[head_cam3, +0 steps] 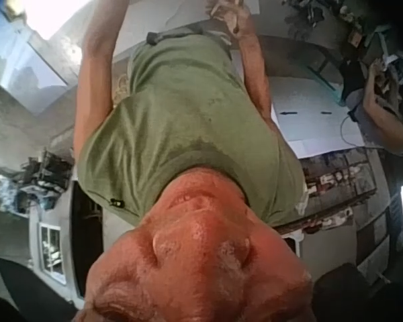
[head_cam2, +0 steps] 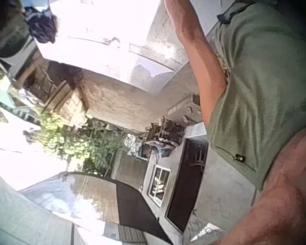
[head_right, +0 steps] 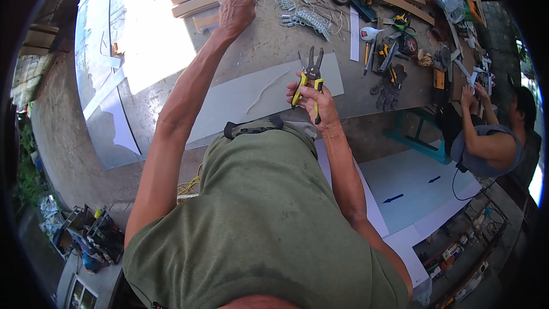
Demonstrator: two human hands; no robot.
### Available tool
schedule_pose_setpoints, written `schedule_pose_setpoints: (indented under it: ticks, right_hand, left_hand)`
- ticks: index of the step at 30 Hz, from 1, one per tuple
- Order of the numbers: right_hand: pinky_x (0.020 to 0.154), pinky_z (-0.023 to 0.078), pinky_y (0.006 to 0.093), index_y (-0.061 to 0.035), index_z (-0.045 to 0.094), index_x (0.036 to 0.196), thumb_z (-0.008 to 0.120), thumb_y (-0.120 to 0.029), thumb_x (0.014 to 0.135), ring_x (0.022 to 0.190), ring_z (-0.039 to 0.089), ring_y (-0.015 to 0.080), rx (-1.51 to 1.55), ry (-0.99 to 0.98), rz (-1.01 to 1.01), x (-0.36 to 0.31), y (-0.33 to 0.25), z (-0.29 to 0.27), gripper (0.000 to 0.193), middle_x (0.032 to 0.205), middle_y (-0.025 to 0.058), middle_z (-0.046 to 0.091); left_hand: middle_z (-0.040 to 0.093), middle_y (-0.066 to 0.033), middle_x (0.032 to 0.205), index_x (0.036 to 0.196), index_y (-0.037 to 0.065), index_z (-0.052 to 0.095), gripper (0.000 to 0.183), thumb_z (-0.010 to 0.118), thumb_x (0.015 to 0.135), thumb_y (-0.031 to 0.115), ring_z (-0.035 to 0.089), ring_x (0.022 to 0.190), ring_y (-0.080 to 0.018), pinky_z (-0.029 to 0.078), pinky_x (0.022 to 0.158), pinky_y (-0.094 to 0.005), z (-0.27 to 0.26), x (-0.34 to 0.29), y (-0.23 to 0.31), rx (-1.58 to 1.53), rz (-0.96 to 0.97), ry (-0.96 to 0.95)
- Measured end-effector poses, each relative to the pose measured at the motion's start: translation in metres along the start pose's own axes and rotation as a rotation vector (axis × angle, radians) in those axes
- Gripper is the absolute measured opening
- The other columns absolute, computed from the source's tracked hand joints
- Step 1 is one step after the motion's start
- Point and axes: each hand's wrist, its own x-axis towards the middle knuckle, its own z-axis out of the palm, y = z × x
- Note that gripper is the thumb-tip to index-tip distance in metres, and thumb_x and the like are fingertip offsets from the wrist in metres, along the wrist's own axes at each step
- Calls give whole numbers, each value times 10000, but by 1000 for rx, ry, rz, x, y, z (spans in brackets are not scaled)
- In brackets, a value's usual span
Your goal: Stripping and preparing electrical wires for assembly into LED sign letters on a workbench.
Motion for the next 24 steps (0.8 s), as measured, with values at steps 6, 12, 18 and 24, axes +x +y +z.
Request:
schedule_pose_setpoints:
  ticks: [6, 12, 18, 24]
  right_hand:
    - [957, 523, 487, 29, 401, 1448, 551, -126, 931, 1070, 627, 311, 55, 25, -26, -12, 5, -22, 561, 1191, 209, 605]
    - [963, 514, 516, 44, 403, 1438, 550, -252, 941, 1089, 616, 339, 156, 61, 9, -18, 7, -34, 596, 1216, 236, 593]
    - [948, 517, 488, 42, 424, 1416, 544, -306, 936, 1083, 621, 329, 226, 56, -8, -24, 7, -43, 604, 1244, 242, 596]
    - [938, 519, 476, 27, 449, 1386, 492, -310, 976, 1105, 621, 326, 223, 121, 10, -30, 21, -64, 533, 1249, 224, 600]
  left_hand:
    - [638, -163, 1109, 980, 65, 707, 177, 627, 840, 138, 615, 1082, -352, 512, 861, -485, 16, 25, -20, 117, 8, -115]
    - [614, -148, 1165, 1099, 71, 676, 341, 652, 760, 45, 590, 1119, -342, 518, 888, -450, 22, 17, -21, 20, 13, -21]
    - [603, -116, 1208, 1163, 78, 678, 444, 600, 739, -28, 559, 1103, -361, 476, 944, -422, 14, -19, 2, -58, 75, 189]
    - [640, -136, 1038, 1068, 50, 702, 279, 683, 792, 88, 616, 975, -325, 500, 858, -415, 11, -120, 33, -456, -105, -251]
